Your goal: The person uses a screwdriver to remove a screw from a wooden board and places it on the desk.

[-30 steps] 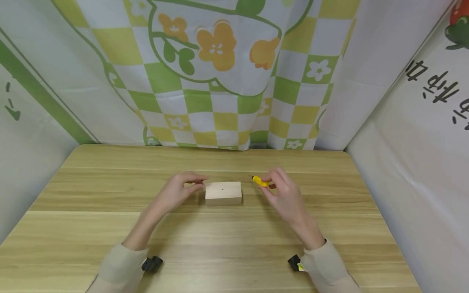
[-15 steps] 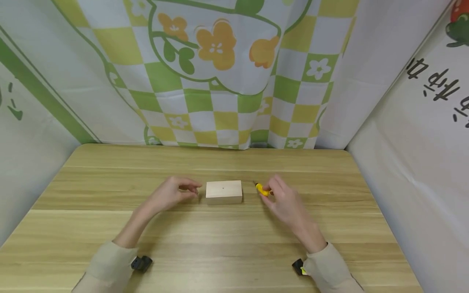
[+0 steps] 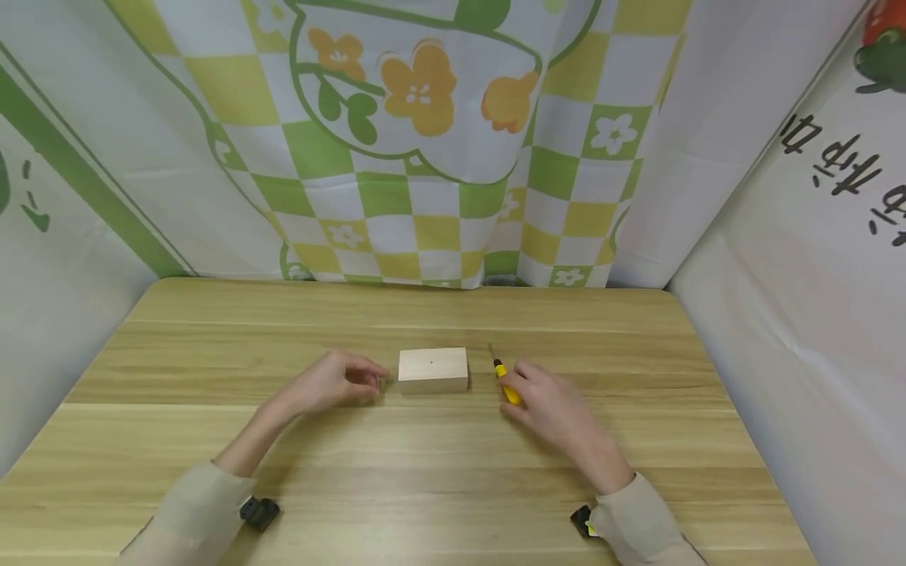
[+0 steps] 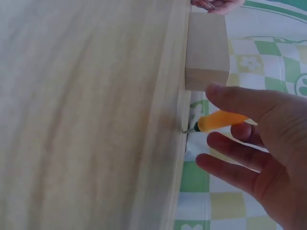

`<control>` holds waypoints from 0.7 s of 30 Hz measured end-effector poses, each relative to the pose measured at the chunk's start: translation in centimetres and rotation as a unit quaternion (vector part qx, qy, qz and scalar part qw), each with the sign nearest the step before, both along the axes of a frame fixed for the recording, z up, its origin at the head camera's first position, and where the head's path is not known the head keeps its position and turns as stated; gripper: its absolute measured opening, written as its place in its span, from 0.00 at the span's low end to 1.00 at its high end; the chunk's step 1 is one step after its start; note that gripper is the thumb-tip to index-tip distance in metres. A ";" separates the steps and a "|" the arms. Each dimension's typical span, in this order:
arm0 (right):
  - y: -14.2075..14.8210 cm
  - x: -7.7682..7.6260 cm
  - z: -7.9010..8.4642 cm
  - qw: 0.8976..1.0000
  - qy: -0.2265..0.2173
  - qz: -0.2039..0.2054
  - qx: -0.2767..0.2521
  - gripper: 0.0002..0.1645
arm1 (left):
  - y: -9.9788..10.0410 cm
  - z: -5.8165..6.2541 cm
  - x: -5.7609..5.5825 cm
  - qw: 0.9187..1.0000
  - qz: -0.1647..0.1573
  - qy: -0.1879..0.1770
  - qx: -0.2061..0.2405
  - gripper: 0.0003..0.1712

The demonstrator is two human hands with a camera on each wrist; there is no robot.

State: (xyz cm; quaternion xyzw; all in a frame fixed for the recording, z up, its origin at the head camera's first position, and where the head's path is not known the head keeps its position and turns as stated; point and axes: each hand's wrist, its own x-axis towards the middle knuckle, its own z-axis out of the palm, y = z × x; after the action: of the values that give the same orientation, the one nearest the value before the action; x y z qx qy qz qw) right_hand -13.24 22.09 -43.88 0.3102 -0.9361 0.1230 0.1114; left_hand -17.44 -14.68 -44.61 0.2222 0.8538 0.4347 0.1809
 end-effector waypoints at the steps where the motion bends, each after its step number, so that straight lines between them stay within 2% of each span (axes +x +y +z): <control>1: 0.1 0.0 -0.1 1.000 -0.017 0.001 0.001 0.21 | 0.0 -0.1 -0.1 1.000 -0.006 -0.001 0.001 0.19; 5: 0.4 -0.3 -0.3 0.998 -0.067 0.002 -0.010 0.24 | 0.0 -0.4 -0.3 1.000 -0.022 0.000 0.006 0.18; 9: 0.7 -0.6 -0.5 0.995 -0.100 -0.009 -0.028 0.25 | 0.0 -0.6 -0.5 1.000 -0.020 0.009 -0.002 0.14; 21: 0.9 -0.5 -0.6 0.989 -0.147 -0.002 0.001 0.27 | 0.4 -0.7 -0.9 0.999 -0.004 0.007 -0.052 0.15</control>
State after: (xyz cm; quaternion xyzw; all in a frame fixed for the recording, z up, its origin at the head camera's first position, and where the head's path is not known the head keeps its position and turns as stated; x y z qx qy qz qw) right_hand -13.76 23.02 -44.51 0.2868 -0.9430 0.1666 -0.0273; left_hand -18.37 -14.28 -45.27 0.2185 0.8754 0.3880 0.1881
